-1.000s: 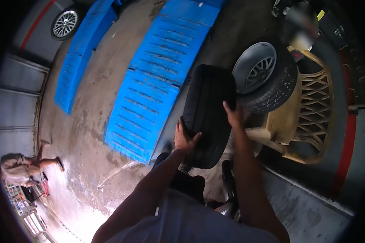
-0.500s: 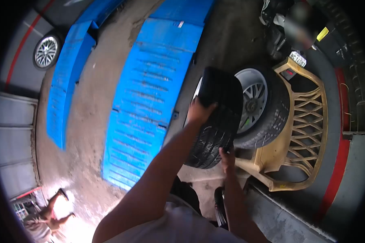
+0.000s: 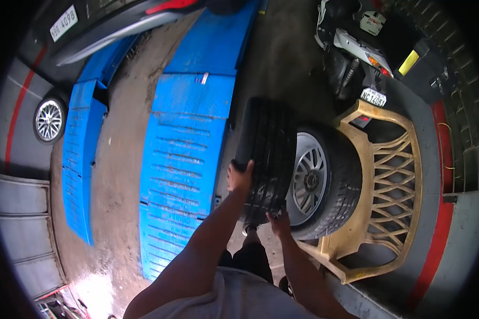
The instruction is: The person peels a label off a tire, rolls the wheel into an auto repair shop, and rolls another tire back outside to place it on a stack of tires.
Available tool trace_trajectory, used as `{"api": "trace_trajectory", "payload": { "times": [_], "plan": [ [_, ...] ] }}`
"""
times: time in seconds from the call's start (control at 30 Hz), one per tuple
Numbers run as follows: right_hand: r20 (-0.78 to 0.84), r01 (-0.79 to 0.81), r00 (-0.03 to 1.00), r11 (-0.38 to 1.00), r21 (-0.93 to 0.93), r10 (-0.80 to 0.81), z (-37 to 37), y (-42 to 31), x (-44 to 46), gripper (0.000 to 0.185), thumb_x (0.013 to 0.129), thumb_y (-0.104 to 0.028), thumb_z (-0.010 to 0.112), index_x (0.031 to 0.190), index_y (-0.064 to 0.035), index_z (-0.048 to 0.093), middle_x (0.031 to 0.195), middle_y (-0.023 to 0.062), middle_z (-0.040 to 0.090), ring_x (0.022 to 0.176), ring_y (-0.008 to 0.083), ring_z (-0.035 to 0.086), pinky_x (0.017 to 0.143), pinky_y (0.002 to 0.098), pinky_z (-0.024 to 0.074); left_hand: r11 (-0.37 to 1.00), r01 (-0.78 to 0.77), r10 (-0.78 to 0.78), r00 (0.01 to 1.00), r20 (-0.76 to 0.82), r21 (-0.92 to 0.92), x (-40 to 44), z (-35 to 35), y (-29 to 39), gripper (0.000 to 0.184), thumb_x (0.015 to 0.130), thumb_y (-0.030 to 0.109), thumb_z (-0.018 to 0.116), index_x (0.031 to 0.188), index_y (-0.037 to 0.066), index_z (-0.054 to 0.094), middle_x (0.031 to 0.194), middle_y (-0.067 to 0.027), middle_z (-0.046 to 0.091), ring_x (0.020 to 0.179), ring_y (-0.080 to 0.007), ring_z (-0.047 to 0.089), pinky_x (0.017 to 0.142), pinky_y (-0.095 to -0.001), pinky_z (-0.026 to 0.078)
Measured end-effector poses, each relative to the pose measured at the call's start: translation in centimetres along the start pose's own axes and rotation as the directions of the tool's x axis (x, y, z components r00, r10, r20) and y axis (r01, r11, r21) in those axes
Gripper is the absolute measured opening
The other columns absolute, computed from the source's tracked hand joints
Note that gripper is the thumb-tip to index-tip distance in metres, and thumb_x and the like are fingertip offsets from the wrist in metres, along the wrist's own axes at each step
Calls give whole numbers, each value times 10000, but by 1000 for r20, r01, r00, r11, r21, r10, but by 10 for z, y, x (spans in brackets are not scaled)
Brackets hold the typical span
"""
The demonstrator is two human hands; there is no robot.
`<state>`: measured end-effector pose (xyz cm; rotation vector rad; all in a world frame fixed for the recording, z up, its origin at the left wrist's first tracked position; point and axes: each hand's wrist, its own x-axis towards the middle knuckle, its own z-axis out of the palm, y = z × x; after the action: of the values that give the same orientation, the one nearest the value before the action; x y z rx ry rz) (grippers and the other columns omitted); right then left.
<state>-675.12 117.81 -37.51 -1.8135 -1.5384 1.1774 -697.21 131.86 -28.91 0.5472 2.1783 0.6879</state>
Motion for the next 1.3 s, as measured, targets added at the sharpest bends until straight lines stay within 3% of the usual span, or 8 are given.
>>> {"api": "trace_trajectory", "payload": {
  "times": [0.33, 0.43, 0.5, 0.73, 0.83, 0.93, 1.03, 1.3],
  "plan": [
    [-216, -153, 968, 982, -110, 127, -84, -153, 359, 793, 920, -465, 672, 1538, -75, 367, 1244, 366, 563, 1188, 492, 561, 987, 496, 475, 898, -410, 370, 901, 229, 162, 131, 34, 51, 894, 760, 597, 777, 1432, 75, 504, 1344, -233, 609, 1253, -364, 590, 1041, -433, 476],
    [-207, 125, 974, 982, 138, -95, -115, -185, 418, 794, 920, -455, 689, 1506, -6, 397, 1411, 324, 512, 1334, 422, 500, 1095, 419, 408, 635, -457, -140, 725, 674, 623, 181, 3, 19, 881, 830, 753, 610, 1397, 81, 548, 1395, -207, 579, 1294, -390, 546, 1082, -443, 446],
    [-223, 232, 952, 970, 77, -210, -114, -184, 440, 886, 841, -432, 782, 1507, 2, 391, 1400, 280, 549, 1316, 387, 533, 1082, 406, 419, 597, -609, -9, 646, 763, 523, 155, -57, 30, 848, 851, 743, 592, 1387, 86, 556, 1394, -211, 577, 1286, -383, 550, 1085, -462, 439],
    [-169, 2, 986, 996, 92, 13, -61, -144, 493, 999, 708, -361, 879, 1499, -24, 370, 1351, 268, 579, 1257, 410, 567, 1050, 475, 459, 537, -397, -299, 736, 608, 744, 246, -156, -50, 694, 883, 718, 563, 1195, 114, 700, 1169, -197, 700, 1119, -350, 650, 945, -461, 501],
    [-218, -195, 957, 981, 9, 192, -64, -176, 557, 1032, 746, -449, 835, 1539, -43, 315, 1413, 273, 521, 1319, 415, 509, 1089, 479, 427, 646, -490, -416, 417, 808, 586, 315, -189, 5, 673, 898, 704, 553, 1184, 116, 713, 1184, -170, 706, 1120, -333, 653, 959, -455, 495],
    [-320, -316, 900, 949, -10, 296, -88, -231, 662, 1039, 782, -520, 788, 1559, -54, 282, 1466, 276, 470, 1357, 425, 466, 1124, 472, 390, 424, -655, -394, 489, 778, 626, 398, -142, 105, 650, 927, 654, 540, 1313, 140, 633, 1286, -152, 664, 1132, -354, 642, 972, -447, 489],
    [-417, -292, 867, 956, 20, 274, -117, -269, 755, 1036, 812, -559, 752, 1572, -57, 259, 1500, 276, 438, 1371, 435, 450, 1149, 460, 356, 733, -338, 66, 899, 432, 590, 454, -97, 247, 569, 945, 507, 631, 1321, 81, 608, 1275, -180, 668, 1182, -334, 635, 1000, -413, 491],
    [-166, -362, 913, 928, 89, 372, -232, -361, 1115, 993, 834, -575, 740, 1567, -67, 303, 1542, 238, 406, 1383, 398, 451, 1093, 449, 423, 862, -433, 220, 787, 576, 262, 506, 0, 526, 487, 945, 372, 696, 1347, 119, 587, 1226, -95, 704, 1107, -250, 684, 921, -389, 540]
  ]
}}
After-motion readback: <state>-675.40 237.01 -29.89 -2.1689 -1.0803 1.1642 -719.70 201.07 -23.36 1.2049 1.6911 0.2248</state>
